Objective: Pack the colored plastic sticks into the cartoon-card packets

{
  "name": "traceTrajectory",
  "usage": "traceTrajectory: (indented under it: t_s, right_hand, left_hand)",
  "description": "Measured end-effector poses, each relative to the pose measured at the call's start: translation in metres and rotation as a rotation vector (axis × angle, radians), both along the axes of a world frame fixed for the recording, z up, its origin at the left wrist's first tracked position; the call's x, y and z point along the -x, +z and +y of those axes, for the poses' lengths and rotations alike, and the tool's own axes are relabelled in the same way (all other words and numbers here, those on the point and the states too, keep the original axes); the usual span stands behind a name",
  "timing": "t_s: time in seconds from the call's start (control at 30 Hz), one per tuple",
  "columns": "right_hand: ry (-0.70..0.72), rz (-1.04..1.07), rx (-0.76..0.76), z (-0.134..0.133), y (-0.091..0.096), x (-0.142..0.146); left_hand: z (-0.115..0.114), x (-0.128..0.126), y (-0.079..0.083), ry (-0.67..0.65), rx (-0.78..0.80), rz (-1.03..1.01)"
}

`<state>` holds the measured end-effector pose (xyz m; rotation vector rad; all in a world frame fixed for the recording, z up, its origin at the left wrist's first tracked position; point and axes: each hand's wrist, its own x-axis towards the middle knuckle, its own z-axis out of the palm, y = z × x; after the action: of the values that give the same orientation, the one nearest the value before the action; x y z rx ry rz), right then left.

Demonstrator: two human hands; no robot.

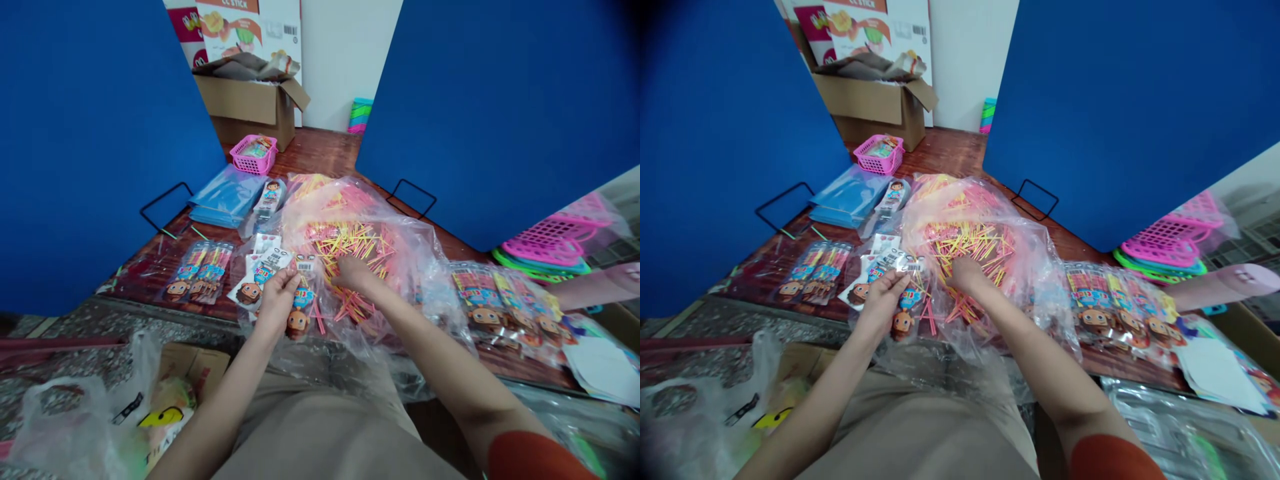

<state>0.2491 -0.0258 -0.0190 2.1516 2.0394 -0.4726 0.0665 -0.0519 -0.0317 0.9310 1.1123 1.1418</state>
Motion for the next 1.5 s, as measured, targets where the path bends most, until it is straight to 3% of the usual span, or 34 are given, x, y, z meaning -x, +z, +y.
traceTrajectory:
  t_s: [0.2, 0.4, 0.53, 0.77, 0.87, 1.07, 1.23, 1.37, 1.5]
  right_hand:
    - [-0.016, -0.011, -0.006, 0.001, 0.001, -0.002]
    - [-0.003, 0.047, -0.058, 0.004, -0.011, -0.001]
    - [-0.017, 0.111, -0.119, 0.002, -0.016, -0.018]
    - [-0.163, 0.647, -0.555, -0.014, -0.031, -0.047]
    - [-0.170, 0.677, -0.602, -0.021, -0.035, -0.048]
    - [-0.304, 0.838, -0.648, -0.029, -0.031, -0.046]
    - [-0.435, 0.971, -0.777, -0.033, -0.027, -0.042]
    - [-0.555, 1.288, -0.759, -0.029, -0.028, -0.041]
    - [-0.718, 1.649, -0.512, -0.019, -0.033, -0.042]
  left_hand:
    - [-0.001, -0.005, 0.004, 0.013, 0.066, -0.111]
    - [-0.003, -0.012, -0.003, 0.015, -0.078, -0.021]
    - [-0.005, -0.011, -0.006, -0.008, -0.131, 0.047]
    - [-0.012, -0.013, 0.001, -0.064, -0.051, 0.053]
    - [-0.013, -0.018, 0.004, -0.046, -0.016, 0.027]
    - [-0.015, -0.024, 0.000, -0.074, -0.108, 0.039]
    - [-0.018, -0.027, 0.000, -0.113, -0.103, 0.048]
    - [-0.020, -0.029, 0.000, -0.135, -0.082, 0.072]
    - [-0.021, -0.031, 0.000, -0.120, -0.036, 0.065]
